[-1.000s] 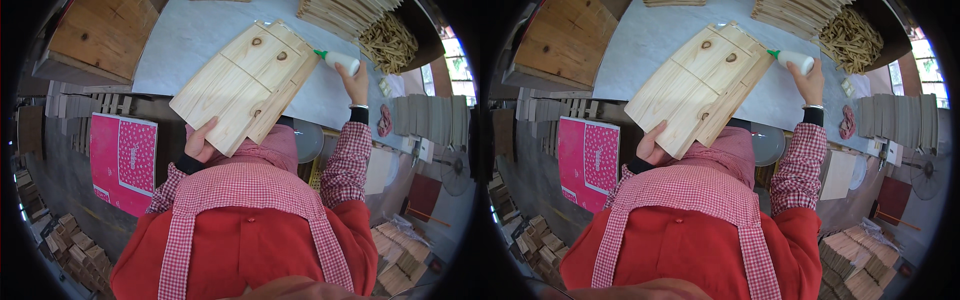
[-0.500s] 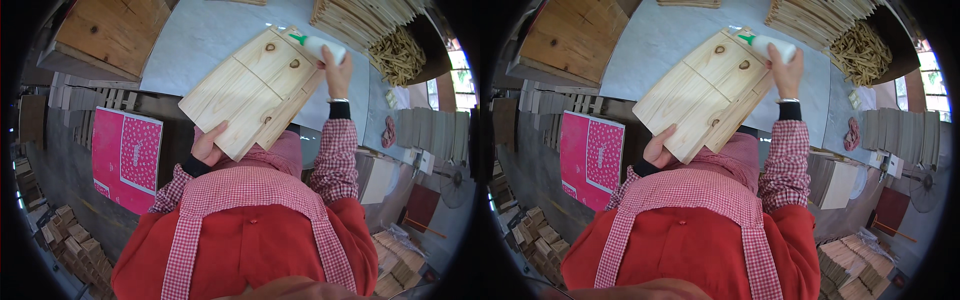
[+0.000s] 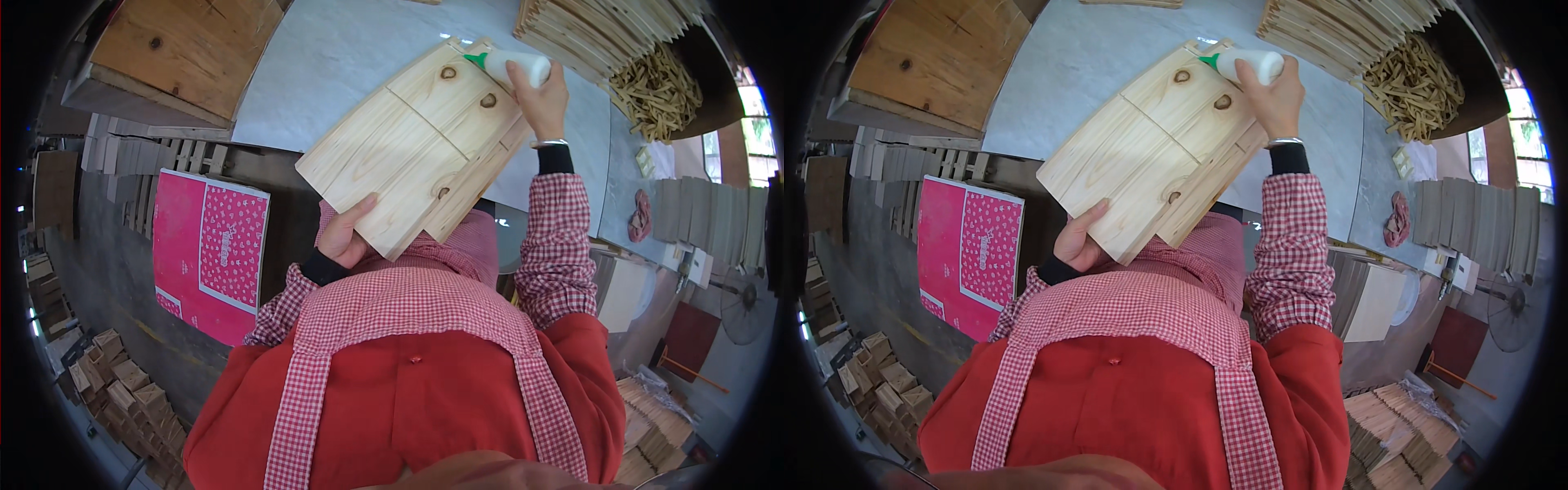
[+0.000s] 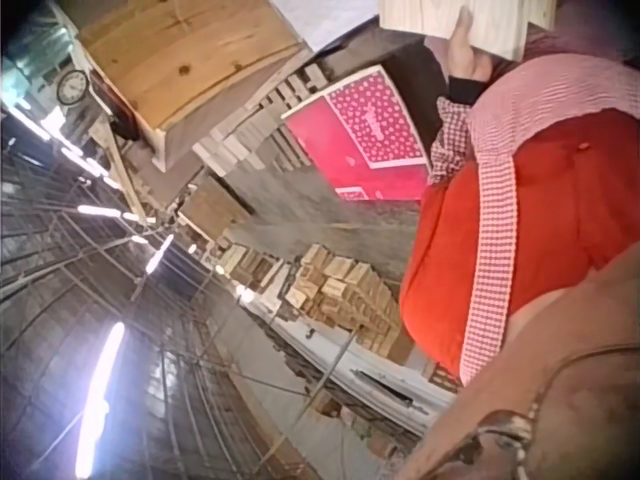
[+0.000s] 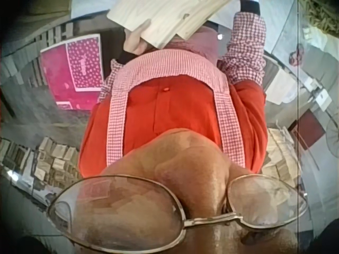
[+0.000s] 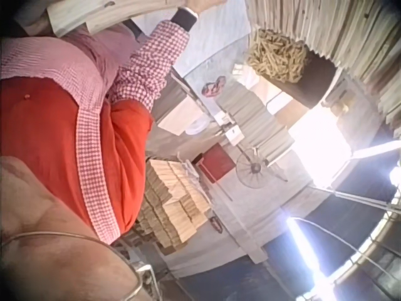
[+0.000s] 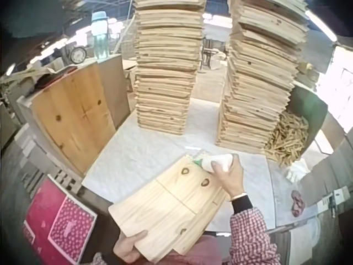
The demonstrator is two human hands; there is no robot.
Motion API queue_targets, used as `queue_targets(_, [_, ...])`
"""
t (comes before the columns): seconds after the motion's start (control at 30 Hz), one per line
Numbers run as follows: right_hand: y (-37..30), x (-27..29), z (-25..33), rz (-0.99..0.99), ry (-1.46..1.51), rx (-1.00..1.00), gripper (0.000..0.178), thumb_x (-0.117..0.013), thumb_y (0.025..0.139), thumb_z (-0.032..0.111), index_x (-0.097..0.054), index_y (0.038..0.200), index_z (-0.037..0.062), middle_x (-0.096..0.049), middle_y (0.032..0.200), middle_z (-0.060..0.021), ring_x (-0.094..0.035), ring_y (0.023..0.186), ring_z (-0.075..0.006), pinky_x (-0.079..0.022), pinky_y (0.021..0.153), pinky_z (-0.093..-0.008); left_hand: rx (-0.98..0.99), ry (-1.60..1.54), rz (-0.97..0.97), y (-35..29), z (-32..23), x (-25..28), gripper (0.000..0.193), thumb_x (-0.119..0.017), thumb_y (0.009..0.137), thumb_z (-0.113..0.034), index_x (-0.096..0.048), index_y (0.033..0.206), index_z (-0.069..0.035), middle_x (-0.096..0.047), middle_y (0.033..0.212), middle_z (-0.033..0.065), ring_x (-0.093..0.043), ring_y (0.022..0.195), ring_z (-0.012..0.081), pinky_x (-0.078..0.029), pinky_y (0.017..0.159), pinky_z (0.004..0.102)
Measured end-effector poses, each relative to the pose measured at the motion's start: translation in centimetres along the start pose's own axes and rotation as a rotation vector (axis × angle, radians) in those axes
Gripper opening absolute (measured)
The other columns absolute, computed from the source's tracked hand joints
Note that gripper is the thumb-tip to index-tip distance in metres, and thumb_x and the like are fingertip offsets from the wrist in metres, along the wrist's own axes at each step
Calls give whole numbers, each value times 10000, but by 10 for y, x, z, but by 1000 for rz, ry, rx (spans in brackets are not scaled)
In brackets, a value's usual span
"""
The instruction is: Assembling wooden boxes by gluing and joining wooden planks together at a workbench.
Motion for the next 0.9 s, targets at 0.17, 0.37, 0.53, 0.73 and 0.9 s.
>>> queue_targets(0.17, [-20, 54, 13, 42, -148, 0, 575, -785, 717, 388, -541, 1015, -40, -662, 854, -206, -672, 739, -275, -526, 662, -366, -6, -7, 9, 1, -1, -1, 596, -629, 885, -58, -325, 1396, -15, -452, 1370, 153, -460, 1262, 275, -401, 1059, 413])
queue_targets(0.37, [-39, 93, 32, 54, -274, 59, 543, -793, 726, 343, -540, 1028, -31, -658, 823, -173, -662, 692, -252, -524, 628, -356, -8, -15, 10, 1, -2, 2, 581, -625, 889, -63, -337, 1391, -14, -461, 1364, 149, -466, 1258, 272, -404, 1058, 409])
queue_targets(0.53, [-62, 65, 32, 69, 115, -279, 542, -800, 723, 337, -542, 1032, -27, -647, 795, -135, -650, 668, -229, -521, 617, -340, -28, 3, 34, -2, -4, -5, 546, -613, 901, -71, -356, 1379, -12, -476, 1349, 146, -483, 1240, 267, -415, 1048, 401])
queue_targets(0.73, [-83, -27, 66, 112, 234, -35, 566, -803, 721, 324, -518, 1044, -43, -641, 831, -150, -650, 710, -235, -525, 640, -342, -46, -60, -26, -2, -4, 1, 529, -613, 874, 17, -377, 1346, -13, -505, 1290, 157, -530, 1190, 296, -490, 979, 441])
queue_targets(0.9, [-86, -46, 88, 111, 163, 49, 540, -794, 723, 311, -527, 1048, -29, -650, 844, -169, -655, 725, -279, -523, 648, -359, -53, -72, 18, -3, -5, -6, 514, -609, 877, 19, -387, 1338, -12, -511, 1283, 159, -536, 1181, 297, -494, 977, 437])
Point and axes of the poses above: each hand's wrist, its own y-axis towards the middle knuckle, its own x-axis out of the back of the hand, z = x × y, the point moved 10 cm from there along y, towards the middle knuckle
